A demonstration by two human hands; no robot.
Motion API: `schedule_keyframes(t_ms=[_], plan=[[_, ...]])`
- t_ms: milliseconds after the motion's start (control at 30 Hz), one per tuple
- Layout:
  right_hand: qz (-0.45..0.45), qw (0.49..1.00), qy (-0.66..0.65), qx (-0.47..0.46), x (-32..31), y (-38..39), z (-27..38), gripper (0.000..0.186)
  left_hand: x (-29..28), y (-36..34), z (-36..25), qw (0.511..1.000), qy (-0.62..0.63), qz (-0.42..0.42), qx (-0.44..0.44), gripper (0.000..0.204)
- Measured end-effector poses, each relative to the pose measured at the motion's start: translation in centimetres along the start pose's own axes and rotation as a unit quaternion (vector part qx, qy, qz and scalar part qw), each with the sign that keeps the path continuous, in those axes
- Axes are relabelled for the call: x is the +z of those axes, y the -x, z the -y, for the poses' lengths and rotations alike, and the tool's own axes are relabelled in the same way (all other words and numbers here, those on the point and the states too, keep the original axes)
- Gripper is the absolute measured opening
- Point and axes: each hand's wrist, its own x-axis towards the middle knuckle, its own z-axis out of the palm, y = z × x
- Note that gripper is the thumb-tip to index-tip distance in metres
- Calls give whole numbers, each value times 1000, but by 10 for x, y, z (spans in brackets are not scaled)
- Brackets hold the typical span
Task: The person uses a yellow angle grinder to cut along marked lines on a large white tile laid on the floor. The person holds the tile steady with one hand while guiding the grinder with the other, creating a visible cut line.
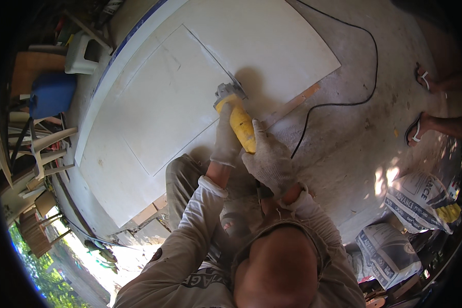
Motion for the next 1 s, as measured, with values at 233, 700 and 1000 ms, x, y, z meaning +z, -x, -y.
schedule_keyframes(t_ms=[233,700,1000], plan=[[32,999,-6,16,-5,-6,5,81,-2,-3,-1,1000,20,-2,-4,54],[28,999,-19,21,-7,-3,7,81,6,1,0,1000,11,-26,9,55],[21,1000,-12,11,-3,-5,4,82,4,0,1,1000,22,-22,7,54]])
